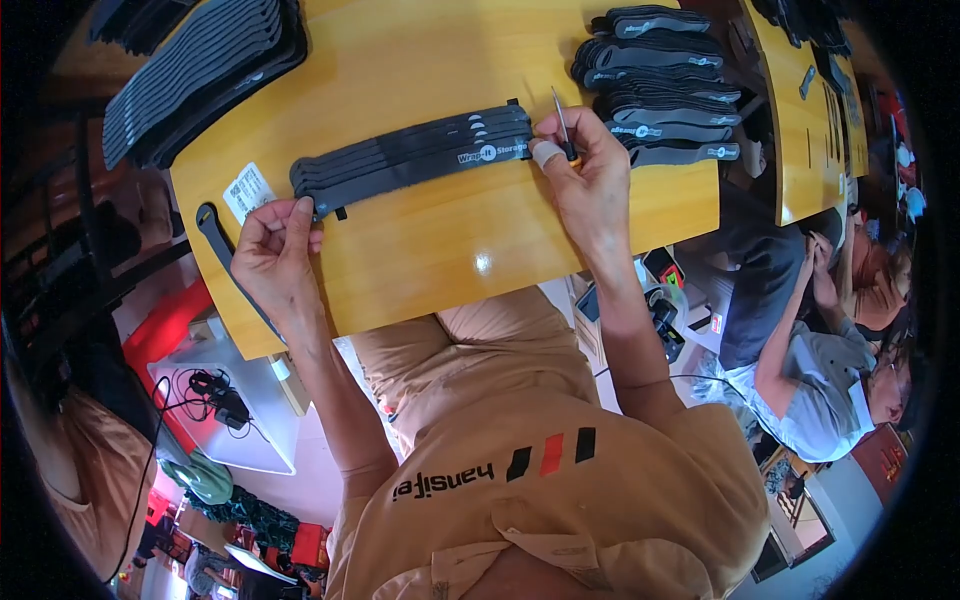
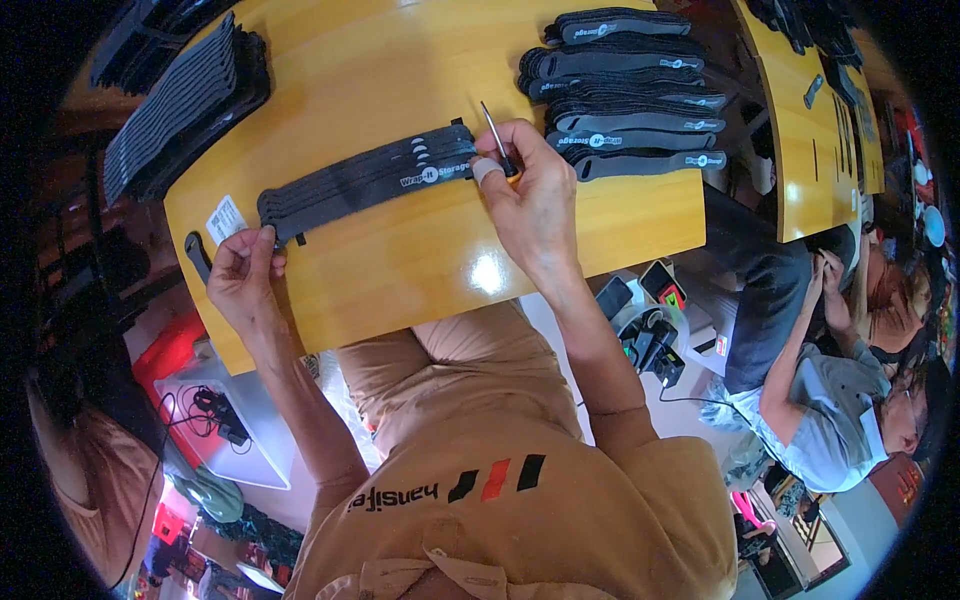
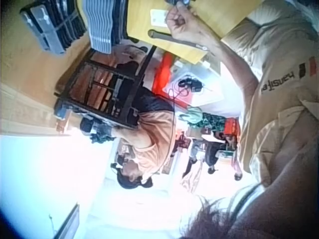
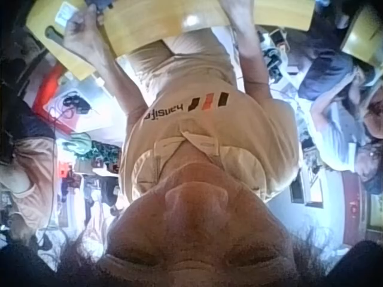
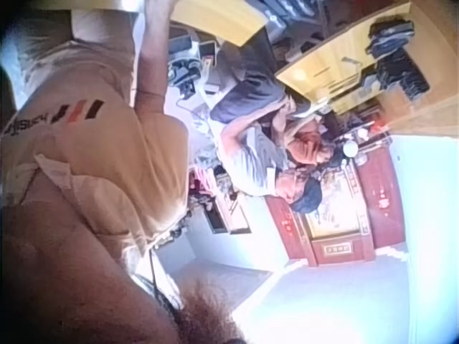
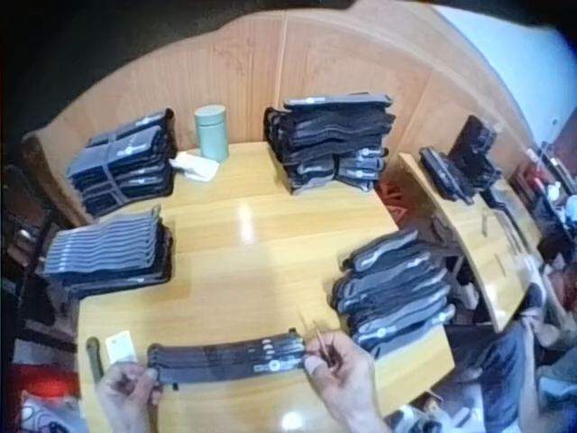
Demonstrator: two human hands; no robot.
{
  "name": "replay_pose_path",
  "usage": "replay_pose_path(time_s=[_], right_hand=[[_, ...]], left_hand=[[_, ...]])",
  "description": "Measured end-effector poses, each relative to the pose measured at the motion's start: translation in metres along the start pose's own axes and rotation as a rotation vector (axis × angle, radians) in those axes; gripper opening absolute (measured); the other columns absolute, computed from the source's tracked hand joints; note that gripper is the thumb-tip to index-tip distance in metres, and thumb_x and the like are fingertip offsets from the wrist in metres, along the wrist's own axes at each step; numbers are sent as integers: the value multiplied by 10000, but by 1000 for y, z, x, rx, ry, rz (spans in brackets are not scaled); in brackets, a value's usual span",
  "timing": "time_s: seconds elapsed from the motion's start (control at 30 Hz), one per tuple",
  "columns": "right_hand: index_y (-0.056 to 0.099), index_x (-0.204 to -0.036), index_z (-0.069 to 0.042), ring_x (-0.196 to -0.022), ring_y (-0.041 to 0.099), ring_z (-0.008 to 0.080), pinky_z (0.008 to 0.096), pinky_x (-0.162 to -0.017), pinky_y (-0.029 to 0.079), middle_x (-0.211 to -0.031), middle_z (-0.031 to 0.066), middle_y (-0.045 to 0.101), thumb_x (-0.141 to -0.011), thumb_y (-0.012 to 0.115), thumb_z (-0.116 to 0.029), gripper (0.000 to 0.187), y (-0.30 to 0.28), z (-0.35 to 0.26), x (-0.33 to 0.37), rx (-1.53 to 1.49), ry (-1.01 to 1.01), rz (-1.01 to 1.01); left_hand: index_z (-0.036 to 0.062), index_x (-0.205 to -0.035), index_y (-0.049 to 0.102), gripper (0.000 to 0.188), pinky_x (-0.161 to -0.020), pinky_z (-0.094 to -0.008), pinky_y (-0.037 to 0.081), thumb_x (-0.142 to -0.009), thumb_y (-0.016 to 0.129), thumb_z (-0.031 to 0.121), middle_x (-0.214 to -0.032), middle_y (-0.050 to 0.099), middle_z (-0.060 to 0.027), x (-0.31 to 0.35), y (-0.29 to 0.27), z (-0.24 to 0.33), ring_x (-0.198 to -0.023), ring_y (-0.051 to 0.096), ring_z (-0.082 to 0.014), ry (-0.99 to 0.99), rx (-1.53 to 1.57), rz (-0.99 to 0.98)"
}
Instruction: The person is inspecting and cleaning black textile/plastic strips using a small handheld precision tool at a workshop desk.
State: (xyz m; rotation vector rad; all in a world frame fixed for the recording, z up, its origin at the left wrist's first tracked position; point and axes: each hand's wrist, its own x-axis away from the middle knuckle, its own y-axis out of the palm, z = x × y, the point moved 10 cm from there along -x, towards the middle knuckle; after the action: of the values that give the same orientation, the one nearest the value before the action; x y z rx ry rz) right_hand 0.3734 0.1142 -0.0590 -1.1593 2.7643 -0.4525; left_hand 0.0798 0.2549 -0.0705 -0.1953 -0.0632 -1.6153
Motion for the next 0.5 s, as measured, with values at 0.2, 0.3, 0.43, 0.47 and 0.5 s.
replay_pose_path(time_s=[0.2,0.3,0.43,0.47,0.5], right_hand=[[557,-812,-4,-591,487,97,241,-549,409,-652,57,549,-729,597,24,97,0,-2,0,56,-13,0],[557,-810,-8,-586,486,95,239,-545,409,-647,54,547,-728,598,24,97,1,-3,0,65,-23,5],[556,-800,-8,-596,484,82,221,-556,408,-649,40,550,-729,596,27,89,2,-4,0,73,-43,16],[556,-800,-8,-596,484,82,221,-556,408,-649,40,550,-729,596,27,89,1,-4,1,61,-44,5],[556,-798,-8,-602,482,77,216,-564,408,-654,32,551,-732,594,28,84,0,-4,1,60,-36,9]], left_hand=[[7,-774,583,77,-473,-159,378,-767,660,10,-648,570,-12,0,1,-1,-512,495,-47,0,0,-6],[8,-779,587,73,-468,-157,376,-765,659,6,-649,571,-10,0,0,0,-510,496,-46,-11,-4,-4],[10,-785,590,73,-462,-157,379,-759,657,-5,-645,571,-3,0,-1,0,-509,500,-44,-19,-14,3],[10,-785,590,73,-462,-157,379,-759,657,-5,-645,571,-3,0,-1,0,-509,500,-44,-15,-23,15],[10,-786,590,76,-463,-156,382,-757,658,-6,-643,571,-2,0,0,-1,-510,502,-43,-21,-23,12]])
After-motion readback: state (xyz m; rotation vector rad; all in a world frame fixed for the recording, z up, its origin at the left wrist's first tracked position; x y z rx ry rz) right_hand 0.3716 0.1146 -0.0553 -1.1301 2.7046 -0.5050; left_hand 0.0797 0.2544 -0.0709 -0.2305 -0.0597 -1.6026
